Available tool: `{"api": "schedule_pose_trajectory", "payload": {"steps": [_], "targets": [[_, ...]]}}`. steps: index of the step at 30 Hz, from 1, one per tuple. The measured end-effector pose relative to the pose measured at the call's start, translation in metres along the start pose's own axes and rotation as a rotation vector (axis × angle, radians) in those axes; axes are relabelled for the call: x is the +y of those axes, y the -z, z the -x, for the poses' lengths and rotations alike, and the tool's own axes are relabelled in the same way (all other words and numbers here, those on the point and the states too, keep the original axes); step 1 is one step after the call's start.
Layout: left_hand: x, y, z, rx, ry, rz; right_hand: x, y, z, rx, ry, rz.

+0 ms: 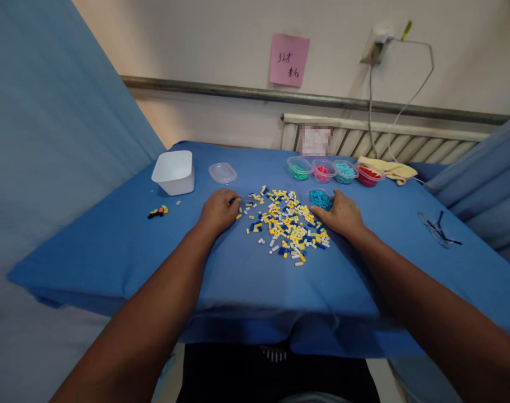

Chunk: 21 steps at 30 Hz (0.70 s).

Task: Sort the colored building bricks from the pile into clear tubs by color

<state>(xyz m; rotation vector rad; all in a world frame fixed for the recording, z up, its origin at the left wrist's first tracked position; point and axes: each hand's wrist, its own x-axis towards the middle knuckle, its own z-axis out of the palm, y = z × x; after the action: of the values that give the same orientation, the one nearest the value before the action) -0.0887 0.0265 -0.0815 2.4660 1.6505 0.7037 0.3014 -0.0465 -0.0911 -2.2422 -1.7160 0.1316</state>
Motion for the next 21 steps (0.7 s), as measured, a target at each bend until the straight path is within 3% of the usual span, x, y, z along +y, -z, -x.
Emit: {"api": "schedule_pose_trajectory", "payload": {"steps": [3, 6, 16, 21], "targets": [[0.0, 0.001, 0.002, -0.009, -0.01, 0.006, -0.006, 0.003, -0.001, -0.027, -0.047, 0.076], [0.001, 0.002, 0.002, -0.021, 0.0, -0.004, 0.004, 0.008, -0.002, -0.026, -0.091, 0.103], [-0.001, 0.003, -0.001, -0.029, 0.005, -0.016, 0.101, 0.03, -0.018, 0.036, -0.32, 0.083], [-0.004, 0.001, -0.003, -0.03, -0.003, -0.036, 0.132, 0.03, -0.035, 0.061, -0.366, 0.039]]}}
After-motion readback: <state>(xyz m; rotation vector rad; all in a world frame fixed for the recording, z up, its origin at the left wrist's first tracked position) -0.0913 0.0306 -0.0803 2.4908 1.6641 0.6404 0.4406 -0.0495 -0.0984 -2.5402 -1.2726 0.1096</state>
